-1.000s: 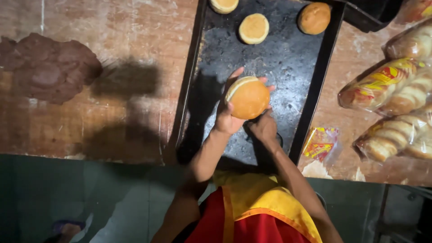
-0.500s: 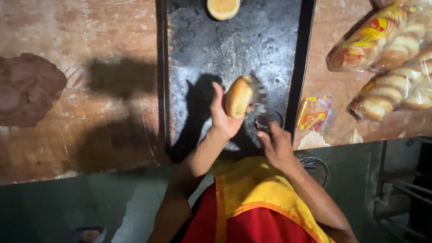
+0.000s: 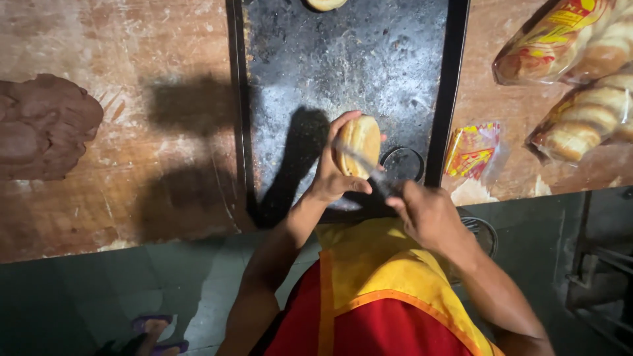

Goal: Slicing burger buns with a kitchen knife and packaging them into plastic bags.

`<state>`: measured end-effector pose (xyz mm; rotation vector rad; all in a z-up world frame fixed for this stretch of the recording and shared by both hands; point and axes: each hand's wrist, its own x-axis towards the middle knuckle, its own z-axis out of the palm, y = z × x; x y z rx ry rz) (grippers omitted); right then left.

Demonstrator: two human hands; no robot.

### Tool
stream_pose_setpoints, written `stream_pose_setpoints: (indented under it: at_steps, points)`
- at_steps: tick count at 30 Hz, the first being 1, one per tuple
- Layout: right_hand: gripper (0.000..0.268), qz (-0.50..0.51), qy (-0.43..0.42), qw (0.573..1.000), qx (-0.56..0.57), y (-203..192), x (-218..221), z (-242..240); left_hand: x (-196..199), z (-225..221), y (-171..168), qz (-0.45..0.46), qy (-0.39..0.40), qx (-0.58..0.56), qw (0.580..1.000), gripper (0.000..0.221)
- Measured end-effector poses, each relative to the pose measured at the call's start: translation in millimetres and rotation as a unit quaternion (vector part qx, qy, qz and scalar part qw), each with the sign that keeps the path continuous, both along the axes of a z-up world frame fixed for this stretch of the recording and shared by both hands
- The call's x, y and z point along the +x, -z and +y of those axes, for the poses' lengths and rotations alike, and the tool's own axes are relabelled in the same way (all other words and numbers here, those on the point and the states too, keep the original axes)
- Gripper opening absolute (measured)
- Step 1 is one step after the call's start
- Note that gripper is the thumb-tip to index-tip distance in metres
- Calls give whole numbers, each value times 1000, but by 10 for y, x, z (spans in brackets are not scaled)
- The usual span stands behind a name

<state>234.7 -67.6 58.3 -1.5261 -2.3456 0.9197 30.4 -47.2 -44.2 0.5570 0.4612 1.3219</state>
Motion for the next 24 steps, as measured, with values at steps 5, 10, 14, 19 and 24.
stream_pose_setpoints:
  at_steps: [5,10,14,19,24]
  points:
    - [24,-11,-44,999,9,47,128,97,-21,-75,-20,-80,48,-7,996,115]
    - [29,-78,86,993,-27,-27,240,123,-27,-83,-197,-137,39,-10,990,112]
    - [27,-88,-35,994,58,40,325,59,27,-106,-159,-116,76,-24,990,113]
    - [29,-141,67,986,52,59,403,233,70,-66,-103,-181,79,-32,980,112]
    - [28,-50,-1,998,36,84,377,65,67,-185,-154,-248,84,-76,962,105]
